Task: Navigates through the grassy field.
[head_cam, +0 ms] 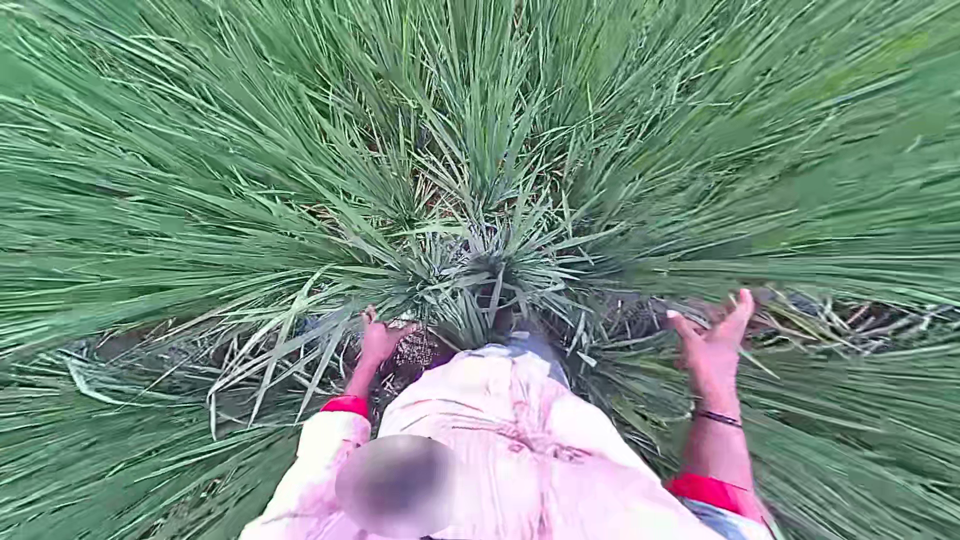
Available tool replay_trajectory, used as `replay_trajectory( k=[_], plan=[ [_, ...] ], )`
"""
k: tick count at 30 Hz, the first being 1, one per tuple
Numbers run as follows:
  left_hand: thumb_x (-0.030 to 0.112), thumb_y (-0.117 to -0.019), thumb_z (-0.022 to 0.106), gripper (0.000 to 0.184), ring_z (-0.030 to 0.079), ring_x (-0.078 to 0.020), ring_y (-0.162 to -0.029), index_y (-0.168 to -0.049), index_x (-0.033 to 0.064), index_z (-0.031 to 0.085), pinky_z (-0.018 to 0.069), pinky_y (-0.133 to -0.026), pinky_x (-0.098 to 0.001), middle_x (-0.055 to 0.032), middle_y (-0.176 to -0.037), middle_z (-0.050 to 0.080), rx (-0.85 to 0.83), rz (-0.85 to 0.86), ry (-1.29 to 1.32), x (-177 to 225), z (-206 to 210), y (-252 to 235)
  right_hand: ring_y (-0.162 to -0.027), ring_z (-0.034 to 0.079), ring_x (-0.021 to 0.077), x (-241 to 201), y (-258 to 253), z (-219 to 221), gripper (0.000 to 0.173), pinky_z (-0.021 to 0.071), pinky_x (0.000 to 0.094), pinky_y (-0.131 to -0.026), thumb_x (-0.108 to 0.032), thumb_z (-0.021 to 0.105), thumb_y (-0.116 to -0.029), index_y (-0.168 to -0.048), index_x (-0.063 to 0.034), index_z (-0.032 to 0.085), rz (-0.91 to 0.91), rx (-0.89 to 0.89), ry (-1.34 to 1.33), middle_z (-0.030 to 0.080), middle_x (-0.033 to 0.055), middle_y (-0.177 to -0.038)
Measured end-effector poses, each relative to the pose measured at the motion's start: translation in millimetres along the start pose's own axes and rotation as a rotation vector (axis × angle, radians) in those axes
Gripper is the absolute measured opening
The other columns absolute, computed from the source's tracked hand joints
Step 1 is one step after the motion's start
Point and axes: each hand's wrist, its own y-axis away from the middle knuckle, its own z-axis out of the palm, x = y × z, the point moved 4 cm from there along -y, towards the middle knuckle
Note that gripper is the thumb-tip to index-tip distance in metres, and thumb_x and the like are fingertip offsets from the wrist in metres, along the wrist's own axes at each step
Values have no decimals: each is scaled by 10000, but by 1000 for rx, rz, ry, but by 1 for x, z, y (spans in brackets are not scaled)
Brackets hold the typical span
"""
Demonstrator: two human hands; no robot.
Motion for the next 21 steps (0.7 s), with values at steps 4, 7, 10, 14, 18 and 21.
replay_trajectory(
  k=[4,7,10,14,18,21],
  plan=[
    [296,-846,841,861,413,-398,-1441,-1478,-100,408,335,-1198,-510,-327,-1513,430,131,78,288,41,13,-18,-1495,290,416,-4,-63,9,1085,354,420,-1174,-74,756,-837,-1608,62,4,-103,116,44,109,355,-1646],
    [248,-931,738,798,338,-454,-1472,-1467,-191,343,280,-1213,-498,-401,-1537,333,285,91,204,89,8,-50,-1547,167,410,-21,-125,27,1148,193,396,-1257,-101,792,-798,-1586,108,-16,-168,162,45,79,374,-1641],
    [203,-870,785,1034,169,-434,-1544,-1565,-141,101,189,-1257,-481,-365,-1639,94,451,53,349,130,-8,-123,-1542,201,378,-42,-206,44,1173,218,382,-1248,-118,803,-778,-1599,77,-11,-170,181,57,111,342,-1651],
    [178,-1031,585,733,439,-397,-1425,-1573,-83,165,348,-1179,-500,-334,-1520,412,423,-225,369,186,-30,-189,-1524,249,379,-59,-309,58,1142,246,395,-1235,-133,784,-818,-1609,51,-19,-167,110,92,142,341,-1644],
    [138,-1090,437,453,461,-431,-1397,-1469,-109,410,349,-1159,-544,-344,-1458,483,338,-355,245,212,-33,-222,-1484,318,380,-59,-393,61,1108,395,419,-1134,-54,762,-817,-1615,38,-2,-115,49,44,172,321,-1644],
    [111,-1083,456,421,478,-415,-1378,-1437,-117,447,361,-1153,-521,-338,-1439,502,362,-385,311,206,-14,-230,-1458,349,392,-67,-447,57,1094,439,430,-1082,-26,765,-815,-1610,53,17,-125,54,53,168,332,-1641]
  ],
)
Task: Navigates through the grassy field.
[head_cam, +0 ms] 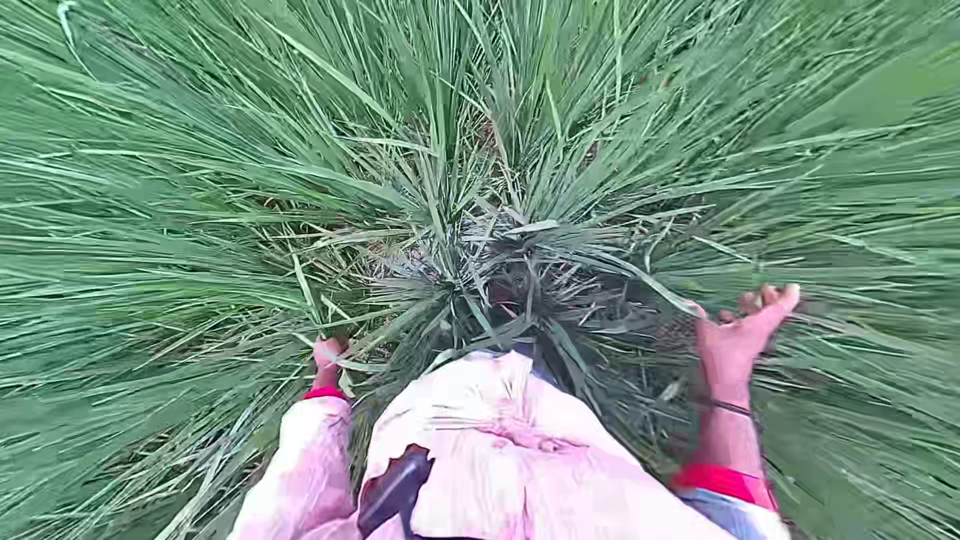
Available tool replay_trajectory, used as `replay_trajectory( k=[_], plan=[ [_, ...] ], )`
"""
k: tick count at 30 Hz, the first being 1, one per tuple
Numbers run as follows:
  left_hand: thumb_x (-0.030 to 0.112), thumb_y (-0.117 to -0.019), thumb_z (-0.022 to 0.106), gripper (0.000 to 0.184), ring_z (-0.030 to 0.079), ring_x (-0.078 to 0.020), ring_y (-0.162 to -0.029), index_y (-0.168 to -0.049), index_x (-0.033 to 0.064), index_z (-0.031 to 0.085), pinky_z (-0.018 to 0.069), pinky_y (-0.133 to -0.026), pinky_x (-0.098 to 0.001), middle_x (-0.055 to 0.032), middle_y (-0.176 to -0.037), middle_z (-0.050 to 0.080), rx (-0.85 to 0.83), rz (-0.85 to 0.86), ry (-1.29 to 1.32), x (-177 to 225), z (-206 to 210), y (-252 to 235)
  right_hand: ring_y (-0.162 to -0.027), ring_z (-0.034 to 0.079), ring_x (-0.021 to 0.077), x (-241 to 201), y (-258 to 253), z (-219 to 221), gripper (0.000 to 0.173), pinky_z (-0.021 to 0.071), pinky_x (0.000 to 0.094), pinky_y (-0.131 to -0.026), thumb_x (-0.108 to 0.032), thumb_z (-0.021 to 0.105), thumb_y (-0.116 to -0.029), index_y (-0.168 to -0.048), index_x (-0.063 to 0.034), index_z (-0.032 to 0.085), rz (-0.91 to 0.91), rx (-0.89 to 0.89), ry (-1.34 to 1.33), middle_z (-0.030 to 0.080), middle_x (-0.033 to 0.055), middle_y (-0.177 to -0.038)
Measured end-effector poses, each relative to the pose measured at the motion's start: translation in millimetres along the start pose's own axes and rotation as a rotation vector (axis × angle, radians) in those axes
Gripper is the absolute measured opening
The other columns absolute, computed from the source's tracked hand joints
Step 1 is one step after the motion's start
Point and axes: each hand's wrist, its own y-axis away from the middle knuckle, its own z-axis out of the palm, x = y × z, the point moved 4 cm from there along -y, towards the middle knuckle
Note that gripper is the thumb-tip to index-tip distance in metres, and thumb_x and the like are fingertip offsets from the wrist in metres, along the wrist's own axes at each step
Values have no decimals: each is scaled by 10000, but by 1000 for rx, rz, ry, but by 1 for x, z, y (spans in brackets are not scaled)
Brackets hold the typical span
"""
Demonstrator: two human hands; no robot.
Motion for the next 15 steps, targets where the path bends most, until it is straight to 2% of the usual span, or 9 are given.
replay_trajectory(
  k=[3,5,8,10,12,15],
  plan=[
    [113,-1064,516,460,461,-427,-1393,-1441,-135,429,349,-1169,-515,-348,-1452,485,-15,-12,-57,-12,14,8,-1502,282,361,-13,-50,-5,1122,373,428,-1144,-92,769,-814,-1618,24,-4,-22,-5,18,139,299,-1662],
    [122,-1059,534,450,469,-423,-1387,-1438,-107,459,359,-1159,-533,-330,-1451,498,4,-83,-13,-7,22,19,-1520,256,355,-32,-77,-3,1120,334,441,-1179,-78,783,-804,-1620,23,22,-49,-24,33,133,292,-1667],
    [203,-1095,465,428,488,-462,-1363,-1381,-111,519,365,-1138,-582,-346,-1411,527,-15,-186,-84,-4,30,27,-1527,237,401,-55,-107,15,1074,288,511,-1206,-61,792,-803,-1614,43,95,-91,-126,103,142,320,-1654],
    [239,-1102,451,448,490,-458,-1364,-1381,-103,525,364,-1140,-581,-342,-1410,532,-55,-237,-156,1,35,28,-1522,225,459,-67,-124,36,1045,245,576,-1212,-58,797,-807,-1608,55,134,-130,-249,177,161,350,-1639],
    [280,-1084,507,461,506,-449,-1353,-1365,-82,555,375,-1131,-581,-325,-1393,555,-88,-260,-186,12,37,29,-1504,250,500,-77,-136,63,1027,237,631,-1200,-51,813,-792,-1595,66,183,-198,-413,253,211,364,-1619],
    [312,-1059,561,494,533,-454,-1317,-1375,-68,552,397,-1109,-596,-323,-1364,574,-231,-245,-220,23,40,14,-1499,269,505,-88,-140,108,1072,245,633,-1200,-89,863,-770,-1596,60,197,-243,-712,321,234,360,-1617]
  ],
)
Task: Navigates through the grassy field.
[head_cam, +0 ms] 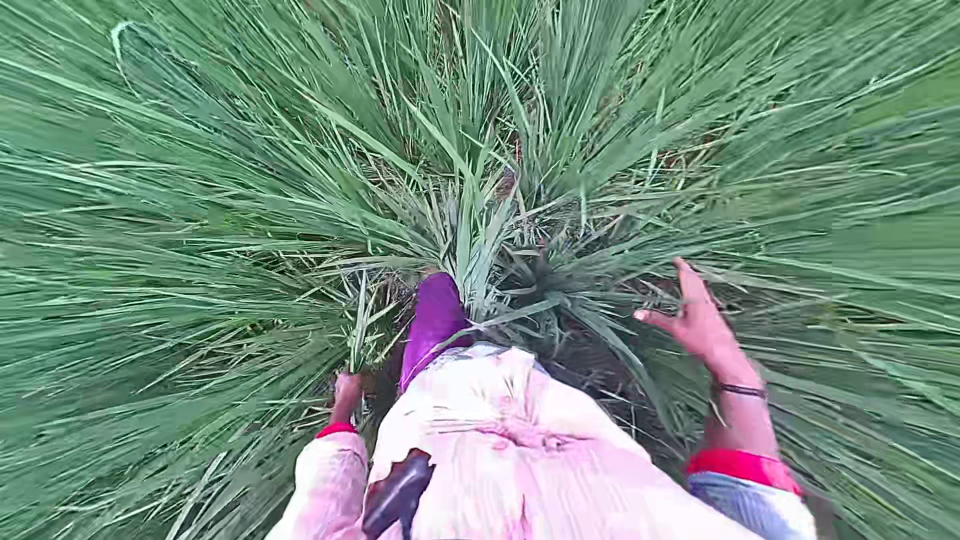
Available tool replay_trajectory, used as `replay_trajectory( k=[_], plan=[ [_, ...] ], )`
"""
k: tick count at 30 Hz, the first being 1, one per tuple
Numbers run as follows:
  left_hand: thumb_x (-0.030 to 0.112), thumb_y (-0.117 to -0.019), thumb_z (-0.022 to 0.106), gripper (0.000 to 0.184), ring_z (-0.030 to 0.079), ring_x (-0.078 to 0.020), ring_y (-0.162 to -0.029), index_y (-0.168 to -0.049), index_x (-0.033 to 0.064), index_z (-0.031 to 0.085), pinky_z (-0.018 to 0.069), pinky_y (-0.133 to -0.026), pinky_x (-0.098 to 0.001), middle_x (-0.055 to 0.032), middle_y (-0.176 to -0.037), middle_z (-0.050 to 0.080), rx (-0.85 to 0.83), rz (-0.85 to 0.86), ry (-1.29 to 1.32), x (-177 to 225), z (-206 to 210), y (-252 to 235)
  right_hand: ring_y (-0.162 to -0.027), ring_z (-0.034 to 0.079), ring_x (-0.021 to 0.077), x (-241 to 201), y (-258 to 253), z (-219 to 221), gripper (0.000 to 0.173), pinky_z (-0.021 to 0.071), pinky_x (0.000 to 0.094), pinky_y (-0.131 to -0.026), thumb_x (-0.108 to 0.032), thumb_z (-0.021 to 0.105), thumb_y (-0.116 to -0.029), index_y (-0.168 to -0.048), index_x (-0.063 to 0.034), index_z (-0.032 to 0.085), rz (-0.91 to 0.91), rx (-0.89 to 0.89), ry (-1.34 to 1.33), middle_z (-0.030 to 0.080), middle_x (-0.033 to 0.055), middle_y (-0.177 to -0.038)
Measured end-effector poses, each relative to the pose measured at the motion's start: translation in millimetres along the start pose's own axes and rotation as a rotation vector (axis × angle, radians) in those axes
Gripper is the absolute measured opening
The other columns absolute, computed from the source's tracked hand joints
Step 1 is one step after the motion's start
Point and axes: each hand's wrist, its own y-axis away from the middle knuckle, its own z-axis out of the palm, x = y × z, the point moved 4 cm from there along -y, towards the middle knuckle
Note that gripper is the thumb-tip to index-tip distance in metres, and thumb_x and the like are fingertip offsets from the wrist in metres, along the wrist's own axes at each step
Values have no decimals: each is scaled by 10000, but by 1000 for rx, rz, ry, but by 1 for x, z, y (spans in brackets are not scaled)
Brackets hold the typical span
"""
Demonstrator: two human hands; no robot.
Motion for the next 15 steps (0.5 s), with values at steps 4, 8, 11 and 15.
replay_trajectory(
  k=[4,8,11,15],
  plan=[
    [212,-1029,616,621,562,-457,-1276,-1520,-64,354,436,-1083,-583,-342,-1378,551,-98,83,81,42,-18,-32,-1559,123,449,-43,-33,52,1249,136,500,-1272,-215,885,-710,-1590,120,64,-68,-144,-165,76,366,-1651],
    [62,-927,698,984,326,-432,-1480,-1600,-50,-10,319,-1201,-513,-361,-1605,221,26,247,303,133,-65,-64,-1556,45,493,-88,-85,98,1346,91,551,-1272,-330,888,-648,-1578,150,41,-89,39,-238,-3,380,-1650],
    [34,-897,731,1013,239,-381,-1528,-1600,-62,7,255,-1242,-440,-333,-1641,153,91,416,503,208,-95,-87,-1570,60,440,-125,-137,113,1358,91,516,-1279,-240,900,-675,-1599,89,-39,18,115,-323,-10,337,-1670],
    [70,-986,648,562,475,-303,-1404,-1452,-140,412,348,-1186,-375,-301,-1476,490,132,403,457,319,-133,-104,-1270,569,300,-158,-205,125,1066,449,409,-1093,-90,766,-790,-1596,83,90,42,105,-332,543,300,-1390]
  ],
)
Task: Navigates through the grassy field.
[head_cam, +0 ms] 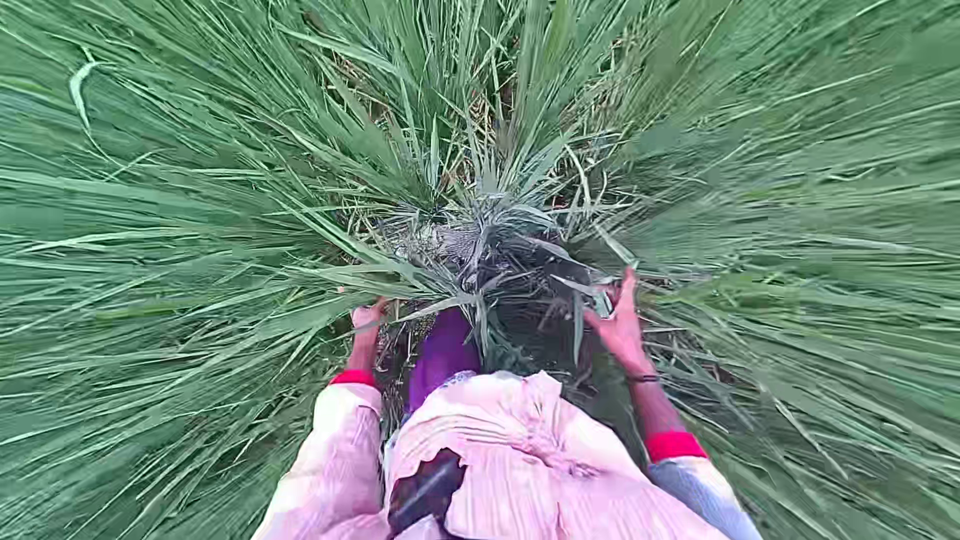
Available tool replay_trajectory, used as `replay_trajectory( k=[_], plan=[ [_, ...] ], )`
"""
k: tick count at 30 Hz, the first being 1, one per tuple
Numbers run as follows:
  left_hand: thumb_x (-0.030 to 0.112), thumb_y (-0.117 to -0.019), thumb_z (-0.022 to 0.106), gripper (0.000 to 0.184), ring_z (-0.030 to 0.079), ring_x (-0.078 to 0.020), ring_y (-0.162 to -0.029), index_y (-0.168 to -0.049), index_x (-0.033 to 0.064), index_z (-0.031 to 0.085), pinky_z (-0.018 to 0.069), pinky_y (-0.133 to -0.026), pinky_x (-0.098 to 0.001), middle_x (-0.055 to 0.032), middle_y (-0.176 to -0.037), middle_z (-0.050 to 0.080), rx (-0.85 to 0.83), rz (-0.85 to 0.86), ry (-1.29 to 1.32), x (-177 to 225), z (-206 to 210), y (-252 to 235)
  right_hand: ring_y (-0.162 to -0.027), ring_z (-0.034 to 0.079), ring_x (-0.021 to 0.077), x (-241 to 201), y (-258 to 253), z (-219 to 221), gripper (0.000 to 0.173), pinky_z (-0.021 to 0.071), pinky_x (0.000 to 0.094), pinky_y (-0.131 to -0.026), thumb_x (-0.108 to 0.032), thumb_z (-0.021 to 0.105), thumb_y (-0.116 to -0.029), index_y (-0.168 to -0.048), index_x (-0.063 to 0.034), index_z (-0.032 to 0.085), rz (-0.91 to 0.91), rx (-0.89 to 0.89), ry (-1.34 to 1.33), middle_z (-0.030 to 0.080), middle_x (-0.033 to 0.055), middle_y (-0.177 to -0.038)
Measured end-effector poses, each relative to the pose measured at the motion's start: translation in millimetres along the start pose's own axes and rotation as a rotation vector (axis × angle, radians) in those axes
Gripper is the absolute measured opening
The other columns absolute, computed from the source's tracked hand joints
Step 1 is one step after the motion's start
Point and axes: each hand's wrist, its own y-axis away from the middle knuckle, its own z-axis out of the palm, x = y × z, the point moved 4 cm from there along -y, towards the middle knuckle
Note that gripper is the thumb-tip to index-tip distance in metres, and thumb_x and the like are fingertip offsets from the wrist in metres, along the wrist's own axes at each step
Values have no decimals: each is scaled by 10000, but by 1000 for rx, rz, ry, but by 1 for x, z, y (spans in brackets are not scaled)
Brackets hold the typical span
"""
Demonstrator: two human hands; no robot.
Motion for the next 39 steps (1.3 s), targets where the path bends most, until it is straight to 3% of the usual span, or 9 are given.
replay_trajectory(
  k=[3,5,7,11,16,23,28,35,39],
  plan=[
    [14,-1024,547,501,505,-300,-1358,-1445,-183,361,383,-1155,-338,-343,-1441,483,84,57,205,29,5,-42,-1221,612,304,-18,-22,4,528,463,391,-1065,-13,610,-928,-1413,150,482,9,0,32,597,324,-1334],
    [37,-1061,476,436,533,-303,-1325,-1439,-163,393,409,-1133,-364,-329,-1416,514,65,-23,201,42,-3,-56,-1177,618,180,-30,-27,3,402,473,285,-1033,-18,602,-964,-1321,157,548,82,93,-11,622,278,-1293],
    [21,-1070,432,426,514,-310,-1342,-1450,-163,375,390,-1145,-368,-333,-1434,495,37,-54,193,51,-9,-71,-1139,604,117,-44,-34,0,366,475,241,-999,-69,565,-1001,-1301,140,555,179,169,-32,623,229,-1269],
    [46,-1085,403,448,446,-324,-1415,-1474,-165,337,336,-1191,-375,-339,-1498,430,-40,-39,203,61,-23,-88,-1280,541,253,-71,-35,-7,398,392,370,-1111,-103,564,-1024,-1349,125,538,362,258,-43,568,286,-1374],
    [115,-1067,516,500,410,-369,-1452,-1485,-122,377,294,-1221,-444,-317,-1520,433,61,-111,150,59,-31,-123,-1143,574,137,-80,-40,-14,328,445,294,-1010,-48,558,-1015,-1294,124,574,340,305,-62,616,229,-1282],
    [190,-1019,611,754,286,-426,-1510,-1556,-130,190,251,-1240,-496,-359,-1597,262,30,-140,60,64,-44,-137,-1098,539,96,-117,-73,-8,384,439,224,-969,-19,514,-1006,-1332,181,478,184,231,-73,541,264,-1298],
    [235,-1003,648,734,357,-426,-1474,-1538,-107,281,312,-1207,-528,-333,-1570,340,102,-204,35,46,-54,-145,-1103,524,79,-143,-115,-5,459,438,210,-965,12,523,-965,-1352,227,403,42,145,-82,498,301,-1304],
    [286,-985,680,807,353,-443,-1471,-1539,-118,256,331,-1191,-536,-349,-1574,313,149,-274,-108,51,-61,-151,-1060,536,93,-158,-131,-23,373,454,233,-928,-31,550,-990,-1313,150,506,23,221,-116,557,230,-1268],
    [150,-1006,621,727,297,-452,-1493,-1537,-146,223,265,-1231,-490,-380,-1580,265,175,-151,-129,64,-44,-162,-1032,543,77,-160,-148,-38,367,464,230,-882,-56,538,-1002,-1332,102,513,75,268,-166,564,181,-1258]
  ],
)
